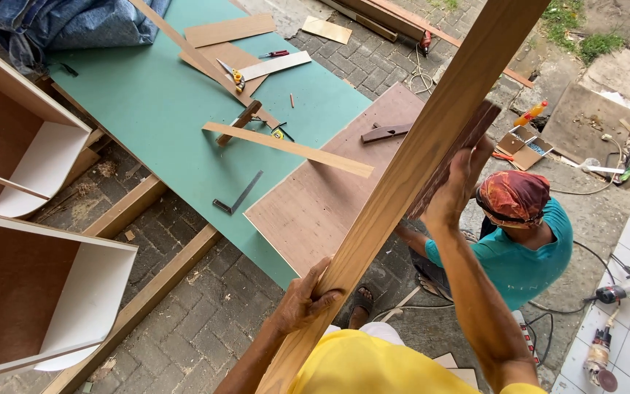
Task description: Sanding the edges of thin wood strips manually using a sanding block in a workshop.
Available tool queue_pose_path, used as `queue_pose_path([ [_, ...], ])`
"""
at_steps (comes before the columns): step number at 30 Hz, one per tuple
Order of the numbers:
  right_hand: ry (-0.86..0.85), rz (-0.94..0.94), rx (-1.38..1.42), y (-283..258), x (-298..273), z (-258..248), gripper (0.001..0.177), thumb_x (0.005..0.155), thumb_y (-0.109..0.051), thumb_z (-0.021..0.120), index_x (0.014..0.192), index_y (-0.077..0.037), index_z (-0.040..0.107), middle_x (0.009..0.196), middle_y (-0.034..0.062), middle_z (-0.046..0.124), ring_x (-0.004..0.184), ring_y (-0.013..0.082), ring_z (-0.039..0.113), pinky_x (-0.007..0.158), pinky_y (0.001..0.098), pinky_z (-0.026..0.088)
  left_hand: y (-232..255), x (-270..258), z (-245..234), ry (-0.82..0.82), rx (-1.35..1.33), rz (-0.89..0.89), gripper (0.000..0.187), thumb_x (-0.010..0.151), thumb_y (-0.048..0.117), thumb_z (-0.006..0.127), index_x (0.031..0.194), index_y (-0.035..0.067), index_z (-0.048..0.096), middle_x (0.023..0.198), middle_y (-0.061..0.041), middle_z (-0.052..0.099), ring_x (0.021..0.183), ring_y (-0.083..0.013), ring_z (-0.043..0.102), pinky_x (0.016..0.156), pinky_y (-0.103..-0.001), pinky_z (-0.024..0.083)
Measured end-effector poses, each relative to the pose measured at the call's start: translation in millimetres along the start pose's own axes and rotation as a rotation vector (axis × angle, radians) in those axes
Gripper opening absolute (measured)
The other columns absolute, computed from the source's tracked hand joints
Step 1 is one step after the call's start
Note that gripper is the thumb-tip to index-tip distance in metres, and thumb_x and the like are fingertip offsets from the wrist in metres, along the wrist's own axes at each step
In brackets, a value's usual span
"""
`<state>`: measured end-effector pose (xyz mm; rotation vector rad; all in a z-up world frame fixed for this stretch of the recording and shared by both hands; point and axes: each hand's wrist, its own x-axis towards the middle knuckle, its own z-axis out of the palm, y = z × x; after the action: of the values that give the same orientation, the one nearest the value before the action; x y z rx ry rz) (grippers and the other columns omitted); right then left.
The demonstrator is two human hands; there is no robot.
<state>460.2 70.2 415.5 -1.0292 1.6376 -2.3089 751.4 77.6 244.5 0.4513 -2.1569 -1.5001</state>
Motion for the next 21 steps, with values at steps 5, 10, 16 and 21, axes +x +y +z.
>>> queue_pose_path([
  [5, -0.066, 0.036, 0.098, 16, -33, -2, 0.046, 0.104, -0.055, 0.052, 0.136, -0.023, 0.043, 0.128, 0.0023, 0.052, 0.118, 0.018, 0.053, 0.102, 0.0404, 0.046, 33, 52, -12, 0.074, -0.054, 0.132, 0.054, 0.103, 0.023, 0.061, 0.148, 0.009, 0.035, 0.093, -0.018, 0.078, 0.059, -0.0231, 0.063, 0.049, -0.036, 0.054],
  [10, -0.119, -0.082, -0.102, -4, -74, 30, 0.059, 0.102, -0.063, 0.044, 0.133, -0.013, 0.038, 0.121, 0.013, 0.042, 0.116, 0.0258, 0.045, 0.108, 0.05, 0.031, 91, 149, -39, 0.217, -0.042, 0.217, 0.056, 0.1, 0.026, 0.06, 0.151, 0.008, 0.042, 0.092, -0.017, 0.078, 0.076, -0.0362, 0.077, 0.067, -0.044, 0.06],
  [16, -0.148, -0.254, 0.008, 88, -172, -4, 0.051, 0.105, -0.028, 0.034, 0.144, 0.005, 0.03, 0.135, 0.0271, 0.047, 0.125, 0.0346, 0.048, 0.113, 0.0527, 0.029, 99, 189, -29, 0.285, -0.027, 0.422, 0.061, 0.104, 0.025, 0.061, 0.158, 0.012, 0.038, 0.094, -0.022, 0.077, 0.073, -0.0362, 0.076, 0.075, -0.044, 0.063],
  [21, 0.206, 0.182, -0.171, 39, -27, -49, 0.077, 0.12, -0.041, 0.048, 0.166, -0.011, -0.005, 0.169, 0.0284, -0.014, 0.159, 0.0418, -0.009, 0.131, 0.0546, -0.003, 79, 119, 11, 0.097, -0.141, 0.207, 0.069, 0.099, 0.037, 0.062, 0.16, 0.015, 0.036, 0.081, -0.027, 0.074, 0.064, -0.0391, 0.075, 0.069, -0.046, 0.065],
])
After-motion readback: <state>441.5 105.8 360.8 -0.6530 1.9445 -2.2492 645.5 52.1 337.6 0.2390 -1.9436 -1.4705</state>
